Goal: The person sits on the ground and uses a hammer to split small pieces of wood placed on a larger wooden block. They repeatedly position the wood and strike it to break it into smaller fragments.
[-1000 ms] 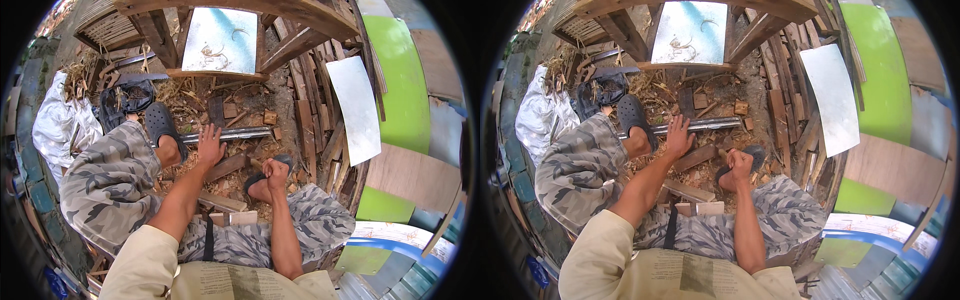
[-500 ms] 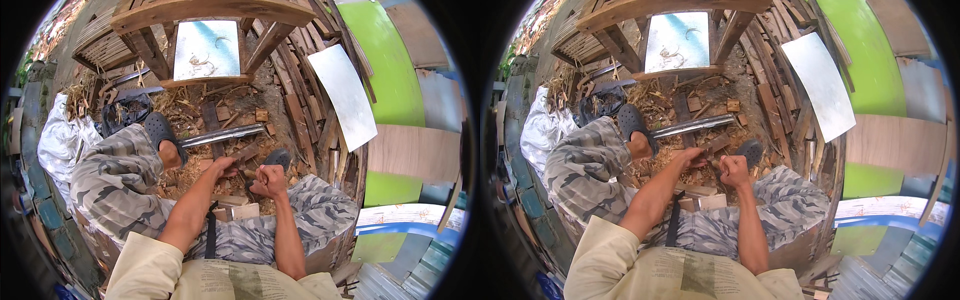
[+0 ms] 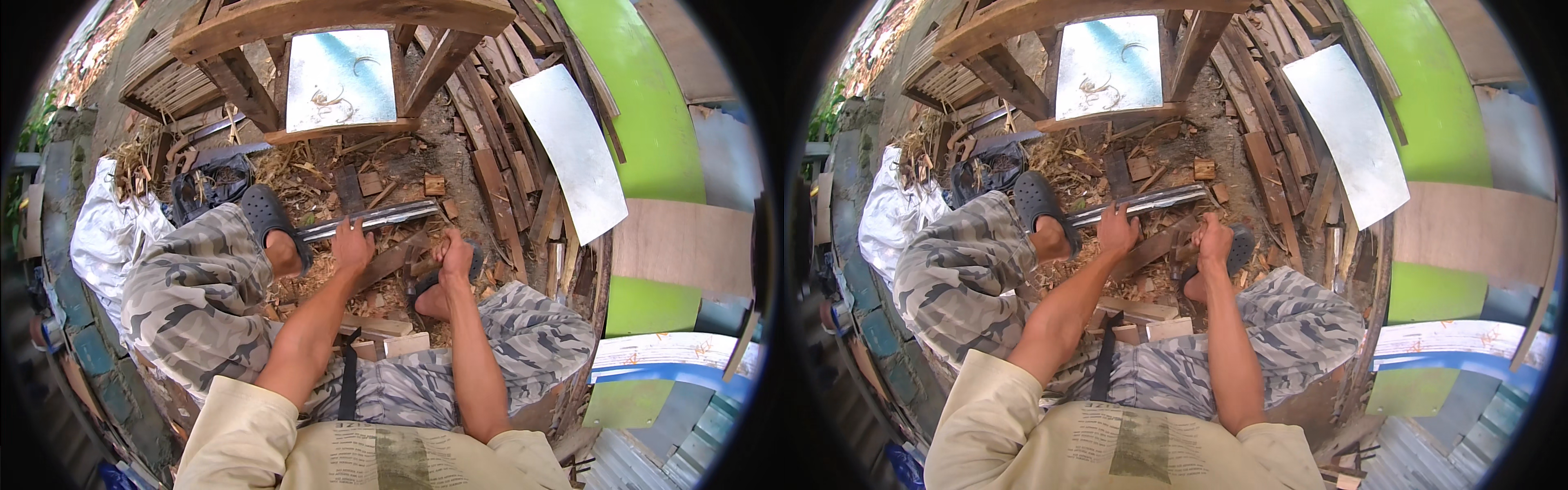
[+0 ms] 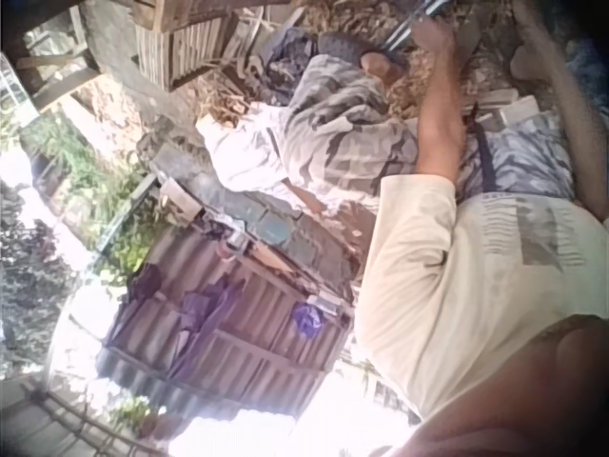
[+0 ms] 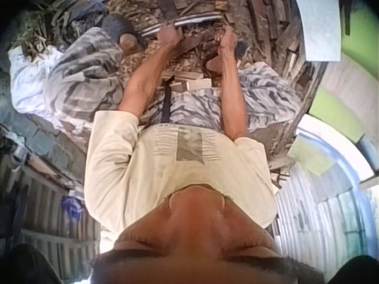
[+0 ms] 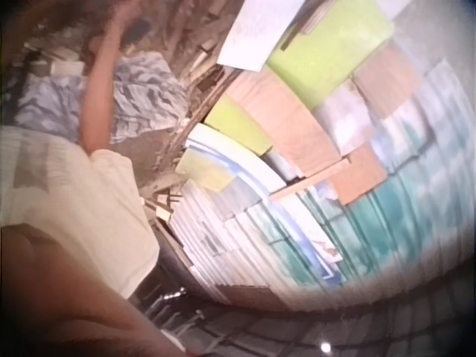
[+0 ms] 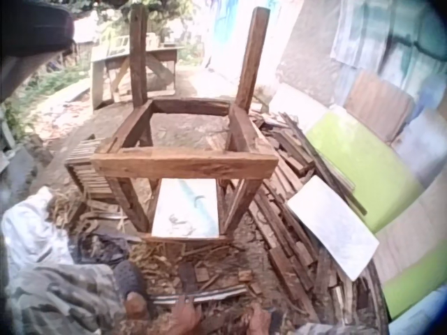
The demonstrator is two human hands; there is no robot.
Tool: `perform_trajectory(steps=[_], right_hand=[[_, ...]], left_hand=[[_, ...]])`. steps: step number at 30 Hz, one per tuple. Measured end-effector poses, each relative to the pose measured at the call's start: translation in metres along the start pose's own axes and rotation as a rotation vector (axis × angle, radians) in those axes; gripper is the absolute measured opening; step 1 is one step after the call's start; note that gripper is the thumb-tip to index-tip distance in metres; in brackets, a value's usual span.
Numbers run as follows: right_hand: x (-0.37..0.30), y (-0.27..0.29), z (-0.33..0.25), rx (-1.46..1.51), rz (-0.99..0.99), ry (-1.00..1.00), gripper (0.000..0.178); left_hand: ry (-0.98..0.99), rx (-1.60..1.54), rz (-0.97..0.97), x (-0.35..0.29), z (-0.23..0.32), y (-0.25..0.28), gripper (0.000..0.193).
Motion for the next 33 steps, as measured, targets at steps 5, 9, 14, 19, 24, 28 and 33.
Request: perform_trajectory(steps=[5, 9, 14, 19, 24, 28, 33], right_hand=[[0.057, -0.036, -0.006, 0.06, 0.008, -0.115, 0.035], [0.101, -0.059, -0.001, 0.007, 0.031, -0.182, 0.031], [0.127, -0.075, -0.01, -0.029, 0.059, -0.206, 0.024], [0.146, -0.068, -0.023, -0.023, 0.142, -0.154, 0.02], [0.141, -0.073, -0.028, -0.023, 0.088, -0.128, 0.027], [0.094, -0.078, -0.02, -0.013, -0.002, 0.028, 0.03], [0.063, -0.044, -0.008, 0.127, 0.005, 0.133, 0.034]], left_hand=[[0.068, 0.269, -0.358, 0.002, -0.049, -0.03, 0.073], [0.031, 0.361, -0.46, 0.009, -0.056, -0.042, 0.082], [0.031, 0.419, -0.598, 0.012, -0.054, -0.035, 0.086], [0.047, 0.446, -0.628, 0.009, -0.05, -0.031, 0.09], [0.036, 0.438, -0.647, 0.009, -0.047, -0.032, 0.093], [0.049, 0.438, -0.66, 0.009, -0.051, -0.034, 0.094], [0.06, 0.443, -0.594, 0.0, -0.047, -0.03, 0.095]])
Point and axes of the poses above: each hand's wrist, its own x-axis towards the middle knuckle, its own y-axis out of the back of the hand, z = x × y, the point moved 10 cm from there along x, towards the middle knuckle, and after that the axes turned 4 degrees about y, right-handed, at the moved point
